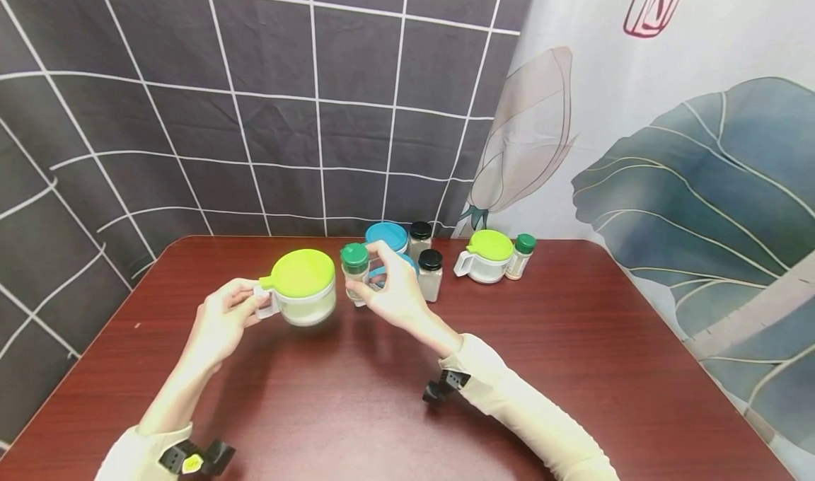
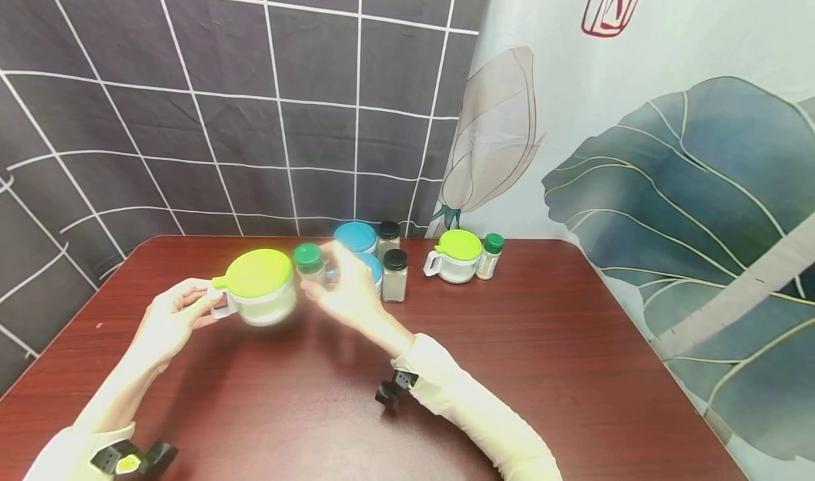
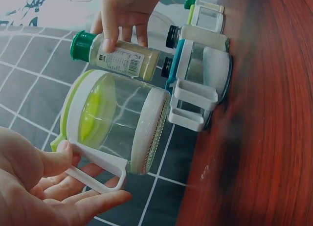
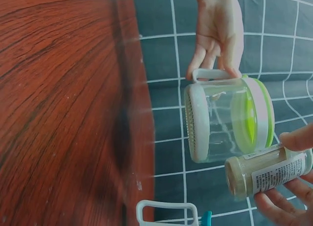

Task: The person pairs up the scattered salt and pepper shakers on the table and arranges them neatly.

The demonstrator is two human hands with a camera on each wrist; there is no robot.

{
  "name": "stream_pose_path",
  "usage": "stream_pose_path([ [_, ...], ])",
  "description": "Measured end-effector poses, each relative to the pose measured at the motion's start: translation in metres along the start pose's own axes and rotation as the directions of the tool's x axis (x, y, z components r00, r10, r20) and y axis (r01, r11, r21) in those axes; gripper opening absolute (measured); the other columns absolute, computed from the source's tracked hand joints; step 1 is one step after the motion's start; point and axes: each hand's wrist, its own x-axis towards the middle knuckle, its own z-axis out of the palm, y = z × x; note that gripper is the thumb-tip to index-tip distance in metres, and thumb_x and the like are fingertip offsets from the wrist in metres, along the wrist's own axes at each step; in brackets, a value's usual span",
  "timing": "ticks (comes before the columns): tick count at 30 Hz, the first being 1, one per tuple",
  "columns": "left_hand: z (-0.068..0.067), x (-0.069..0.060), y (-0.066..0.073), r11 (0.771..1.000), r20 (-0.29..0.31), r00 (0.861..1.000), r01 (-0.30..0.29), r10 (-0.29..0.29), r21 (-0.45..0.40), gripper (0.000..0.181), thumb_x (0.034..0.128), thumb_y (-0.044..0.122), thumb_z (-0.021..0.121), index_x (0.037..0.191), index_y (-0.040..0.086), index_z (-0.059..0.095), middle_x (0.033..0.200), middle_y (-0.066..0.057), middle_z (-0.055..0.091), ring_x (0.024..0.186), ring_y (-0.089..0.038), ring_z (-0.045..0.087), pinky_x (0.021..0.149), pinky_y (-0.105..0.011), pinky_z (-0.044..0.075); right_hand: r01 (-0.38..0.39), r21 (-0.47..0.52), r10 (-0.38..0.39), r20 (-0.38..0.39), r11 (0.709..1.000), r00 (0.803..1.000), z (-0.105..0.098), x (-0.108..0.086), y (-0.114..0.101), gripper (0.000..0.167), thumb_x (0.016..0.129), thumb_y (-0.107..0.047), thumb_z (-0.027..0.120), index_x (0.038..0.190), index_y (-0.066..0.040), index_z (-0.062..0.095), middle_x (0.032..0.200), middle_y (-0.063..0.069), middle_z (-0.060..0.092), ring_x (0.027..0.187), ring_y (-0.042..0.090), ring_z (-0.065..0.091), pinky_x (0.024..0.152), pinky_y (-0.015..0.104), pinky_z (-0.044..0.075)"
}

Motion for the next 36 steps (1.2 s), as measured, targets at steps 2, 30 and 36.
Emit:
stream_pose_path([
  [2, 0.002, 0.000, 0.001, 1.000, 0.006, 1.000, -0.002, 0.002, 0.006, 0.026, 0.0953, 0.011, 0.058, 0.113, -0.007, 0.056, 0.095, 0.011, 0.066, 0.084, 0.005, 0.061, 0.073, -0.015, 0.055, -0.011, -0.022, 0.011, 0.004, 1.000, 1.000, -0.003, -0.002, 0.000, 0.040, 0.076, -0.011, 0.078, 0.110, -0.009, 0.057, 0.098, 0.009, 0.068, 0.089, 0.023, 0.066, 0.075, 0.039, 0.058],
  [30, 0.045, -0.010, 0.012, 0.998, 0.093, 0.996, 0.011, -0.005, -0.066, 0.020, 0.0927, 0.005, 0.060, 0.109, -0.006, 0.060, 0.108, -0.018, 0.068, 0.084, 0.005, 0.062, 0.079, -0.029, 0.058, -0.110, -0.049, 0.111, 0.023, 0.993, 0.994, -0.044, -0.041, 0.017, 0.040, 0.078, -0.011, 0.076, 0.113, -0.012, 0.057, 0.098, 0.011, 0.066, 0.080, 0.022, 0.067, 0.072, 0.046, 0.058],
  [36, 0.060, -0.011, 0.015, 0.998, 0.107, 0.994, 0.023, -0.017, -0.056, 0.017, 0.0920, 0.004, 0.060, 0.108, -0.003, 0.062, 0.109, -0.021, 0.068, 0.084, 0.003, 0.061, 0.079, -0.030, 0.058, -0.098, -0.069, 0.099, 0.014, 0.993, 0.995, -0.056, -0.048, 0.025, 0.041, 0.080, -0.011, 0.075, 0.116, -0.011, 0.055, 0.101, 0.008, 0.066, 0.087, 0.021, 0.066, 0.075, 0.030, 0.058],
])
